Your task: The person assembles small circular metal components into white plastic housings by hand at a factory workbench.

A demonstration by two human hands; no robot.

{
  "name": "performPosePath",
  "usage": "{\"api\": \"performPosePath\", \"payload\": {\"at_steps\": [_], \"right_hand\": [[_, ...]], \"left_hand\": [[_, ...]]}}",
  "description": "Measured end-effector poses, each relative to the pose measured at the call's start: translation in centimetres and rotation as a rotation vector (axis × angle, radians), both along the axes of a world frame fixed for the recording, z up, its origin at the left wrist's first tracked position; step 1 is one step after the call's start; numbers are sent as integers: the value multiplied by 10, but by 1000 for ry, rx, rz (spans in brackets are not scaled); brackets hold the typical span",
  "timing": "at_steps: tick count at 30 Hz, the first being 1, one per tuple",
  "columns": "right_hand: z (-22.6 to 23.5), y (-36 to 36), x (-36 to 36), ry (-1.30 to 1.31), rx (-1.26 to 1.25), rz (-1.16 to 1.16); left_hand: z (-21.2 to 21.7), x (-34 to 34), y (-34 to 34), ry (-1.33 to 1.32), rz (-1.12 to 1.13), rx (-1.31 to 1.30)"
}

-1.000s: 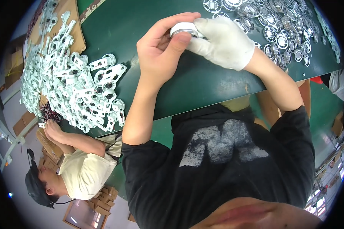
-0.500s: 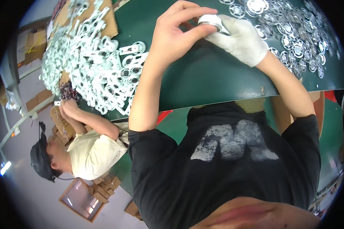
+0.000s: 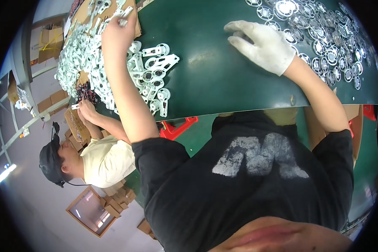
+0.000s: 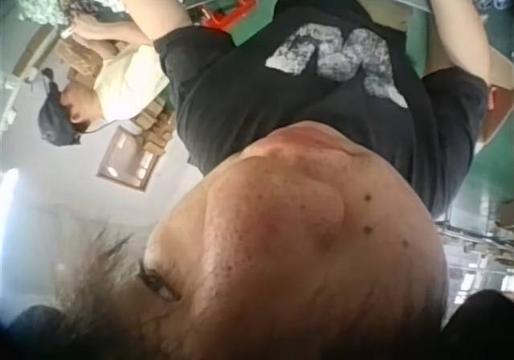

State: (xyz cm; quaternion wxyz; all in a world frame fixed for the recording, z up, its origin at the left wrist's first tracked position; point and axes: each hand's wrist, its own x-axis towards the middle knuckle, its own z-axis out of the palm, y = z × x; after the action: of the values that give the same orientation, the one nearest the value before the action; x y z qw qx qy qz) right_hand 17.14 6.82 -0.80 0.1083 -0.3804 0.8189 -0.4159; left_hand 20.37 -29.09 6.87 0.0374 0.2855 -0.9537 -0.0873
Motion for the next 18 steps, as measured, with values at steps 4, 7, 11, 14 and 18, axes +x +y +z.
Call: {"api": "performPosePath", "payload": {"at_steps": [4,7,11,14,18], "right_hand": [[4,5,4,52,139,42],[0,3,4,95,163,84],[4,3,0,49,168,103],[22,2,0,-291,109,150],[12,9,-6,-867,-387,240]], "left_hand": [[-14,36,26,-293,157,-307],[-28,50,10,-212,114,-324],[-17,51,11,72,98,-268],[-9,49,36,349,-50,-171],[-15,31,138,702,-406,85]]}}
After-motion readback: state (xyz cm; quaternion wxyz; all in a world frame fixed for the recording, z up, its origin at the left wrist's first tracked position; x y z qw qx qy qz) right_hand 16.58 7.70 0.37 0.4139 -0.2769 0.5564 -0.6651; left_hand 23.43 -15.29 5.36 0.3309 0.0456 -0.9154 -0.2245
